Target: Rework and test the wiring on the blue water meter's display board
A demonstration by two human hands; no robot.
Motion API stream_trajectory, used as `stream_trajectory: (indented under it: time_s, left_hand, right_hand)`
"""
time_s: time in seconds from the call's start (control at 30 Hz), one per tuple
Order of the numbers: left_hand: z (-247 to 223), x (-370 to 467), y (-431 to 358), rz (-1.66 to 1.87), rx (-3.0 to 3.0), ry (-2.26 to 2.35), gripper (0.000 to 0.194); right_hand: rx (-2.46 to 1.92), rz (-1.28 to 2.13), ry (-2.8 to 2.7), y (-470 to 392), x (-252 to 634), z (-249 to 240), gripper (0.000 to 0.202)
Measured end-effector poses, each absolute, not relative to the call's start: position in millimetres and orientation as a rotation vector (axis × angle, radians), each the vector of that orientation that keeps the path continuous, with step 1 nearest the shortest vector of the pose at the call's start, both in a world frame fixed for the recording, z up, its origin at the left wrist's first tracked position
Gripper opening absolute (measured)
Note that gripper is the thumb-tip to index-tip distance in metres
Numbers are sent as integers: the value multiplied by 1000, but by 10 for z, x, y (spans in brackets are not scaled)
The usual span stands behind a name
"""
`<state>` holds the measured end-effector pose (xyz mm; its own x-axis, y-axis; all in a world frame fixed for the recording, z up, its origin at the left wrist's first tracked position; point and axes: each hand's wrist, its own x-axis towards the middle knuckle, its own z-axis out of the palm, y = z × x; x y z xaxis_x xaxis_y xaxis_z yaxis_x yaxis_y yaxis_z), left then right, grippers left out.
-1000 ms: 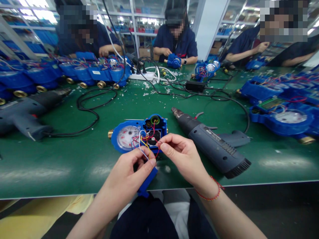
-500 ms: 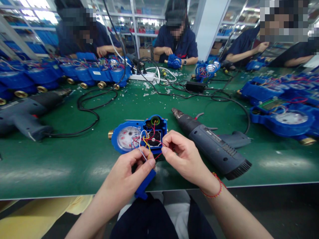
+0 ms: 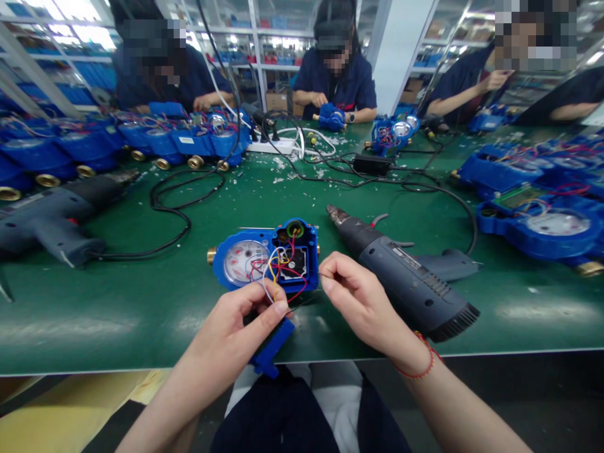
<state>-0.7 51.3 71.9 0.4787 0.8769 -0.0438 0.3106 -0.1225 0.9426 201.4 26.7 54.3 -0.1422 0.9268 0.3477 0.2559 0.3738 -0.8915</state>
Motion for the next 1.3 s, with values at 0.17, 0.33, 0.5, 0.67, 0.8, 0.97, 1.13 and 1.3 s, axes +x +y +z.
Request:
stream_trajectory:
  time_s: [0.17,0.33,0.5,0.67,0.8,0.97,1.13,1.3]
  left_hand:
    - [710,-16,504,710,1609,1056,23]
    - [690,-24,488,698,1595,1055,23]
    - [693,-9,484,675,1591,1045,23]
    - [727,28,486,693,1647,1058,18]
    - [727,60,484,672,1727,1123,18]
    - [701,65,505,632,1728,1106,22]
    - [727,37,510,592,1732,1141,28]
    - [741,36,497,568,1790,1143,30]
  right_hand:
    - [-1037,1094,-1197,295,1855,385,30]
    - [-1039,1182,-1113,212,1743,377,18]
    - [-967,1290,-1126,106,1638,387,20]
    - [-1108,977,-1270,105,1574,364,13]
    - [-1152,692,-1563,108,1618,378,14]
    - [-1179,420,-1814,125,1765,409,14]
    - [-1243,362,-1728,183,1899,447,16]
    - [-1228,883,-1360,182,1875,364,18]
